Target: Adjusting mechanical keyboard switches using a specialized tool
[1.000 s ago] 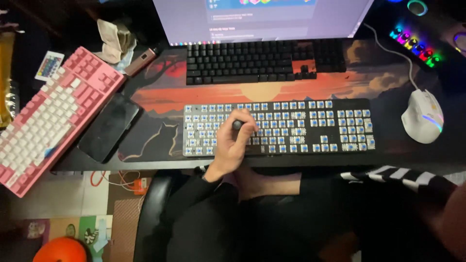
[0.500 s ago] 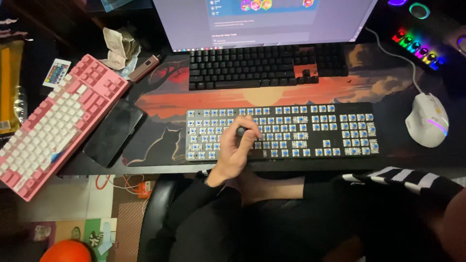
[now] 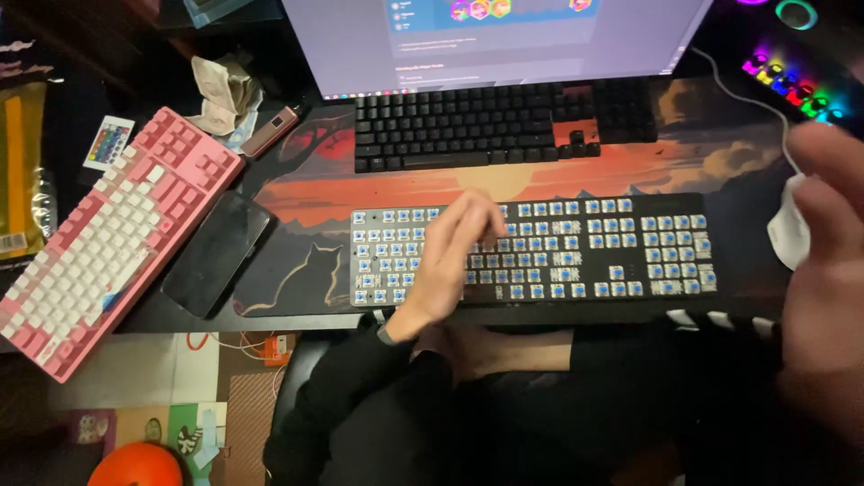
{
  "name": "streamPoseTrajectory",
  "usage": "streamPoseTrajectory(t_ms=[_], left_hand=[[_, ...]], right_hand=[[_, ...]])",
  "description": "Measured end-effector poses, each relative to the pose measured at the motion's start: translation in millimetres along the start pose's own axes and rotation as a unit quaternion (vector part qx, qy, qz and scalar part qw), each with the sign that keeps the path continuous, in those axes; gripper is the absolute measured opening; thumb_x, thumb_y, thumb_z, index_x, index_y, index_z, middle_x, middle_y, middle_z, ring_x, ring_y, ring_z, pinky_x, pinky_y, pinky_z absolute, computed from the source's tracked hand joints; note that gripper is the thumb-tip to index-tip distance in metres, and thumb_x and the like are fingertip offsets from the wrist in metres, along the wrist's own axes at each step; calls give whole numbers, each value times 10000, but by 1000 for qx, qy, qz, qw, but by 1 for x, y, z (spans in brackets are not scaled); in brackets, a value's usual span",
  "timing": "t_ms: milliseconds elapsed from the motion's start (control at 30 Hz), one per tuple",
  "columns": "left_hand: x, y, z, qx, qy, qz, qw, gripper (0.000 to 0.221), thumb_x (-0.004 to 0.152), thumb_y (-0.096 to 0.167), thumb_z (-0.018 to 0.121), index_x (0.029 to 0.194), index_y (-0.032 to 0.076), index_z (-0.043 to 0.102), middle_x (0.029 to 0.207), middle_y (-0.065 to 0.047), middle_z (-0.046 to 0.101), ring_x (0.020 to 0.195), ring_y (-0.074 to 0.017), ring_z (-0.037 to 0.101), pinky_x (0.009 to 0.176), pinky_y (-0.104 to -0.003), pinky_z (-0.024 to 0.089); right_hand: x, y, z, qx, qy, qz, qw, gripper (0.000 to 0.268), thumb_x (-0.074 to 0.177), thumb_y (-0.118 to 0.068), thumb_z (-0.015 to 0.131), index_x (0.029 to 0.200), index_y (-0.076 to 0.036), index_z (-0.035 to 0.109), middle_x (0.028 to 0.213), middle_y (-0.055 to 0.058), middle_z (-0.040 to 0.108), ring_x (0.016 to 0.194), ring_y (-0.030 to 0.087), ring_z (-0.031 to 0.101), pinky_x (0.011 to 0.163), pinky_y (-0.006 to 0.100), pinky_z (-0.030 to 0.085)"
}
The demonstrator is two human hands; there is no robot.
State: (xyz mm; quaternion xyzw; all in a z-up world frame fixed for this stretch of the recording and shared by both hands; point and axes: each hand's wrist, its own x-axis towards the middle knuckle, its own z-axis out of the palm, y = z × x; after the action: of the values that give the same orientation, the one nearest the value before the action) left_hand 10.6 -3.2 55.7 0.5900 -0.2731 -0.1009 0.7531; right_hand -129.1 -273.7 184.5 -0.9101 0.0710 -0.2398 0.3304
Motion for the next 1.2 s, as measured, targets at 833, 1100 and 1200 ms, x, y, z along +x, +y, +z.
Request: streamPoseTrajectory(t_ms=[833,1100,1200], left_hand=[[-14,10,31,55,5,-74,996,291,1249,400,606,1343,146,501,1279,-45,555,1201,-205,608,1139,-430,508],[-16,12,28,98,37,33,994,419,1326,394,433,1171,130,719,1167,-51,647,1157,-232,619,1122,-393,473],[-18,9,32,5,38,44,998,104,1282,228,569,1264,151,503,1237,-69,603,1066,-214,578,1001,-407,512]], right_hand=[[-29,330,26,-194,66,-89,975,678,1115,179,728,1791,226,701,1663,437,678,1441,660,703,1184,696,567],[-34,341,31,-111,52,-13,992,650,1196,160,664,1840,188,583,1751,452,637,1548,622,631,1294,629,466],[-33,339,31,-108,59,-54,991,598,1187,214,662,1782,265,621,1728,448,611,1569,633,621,1349,633,469]])
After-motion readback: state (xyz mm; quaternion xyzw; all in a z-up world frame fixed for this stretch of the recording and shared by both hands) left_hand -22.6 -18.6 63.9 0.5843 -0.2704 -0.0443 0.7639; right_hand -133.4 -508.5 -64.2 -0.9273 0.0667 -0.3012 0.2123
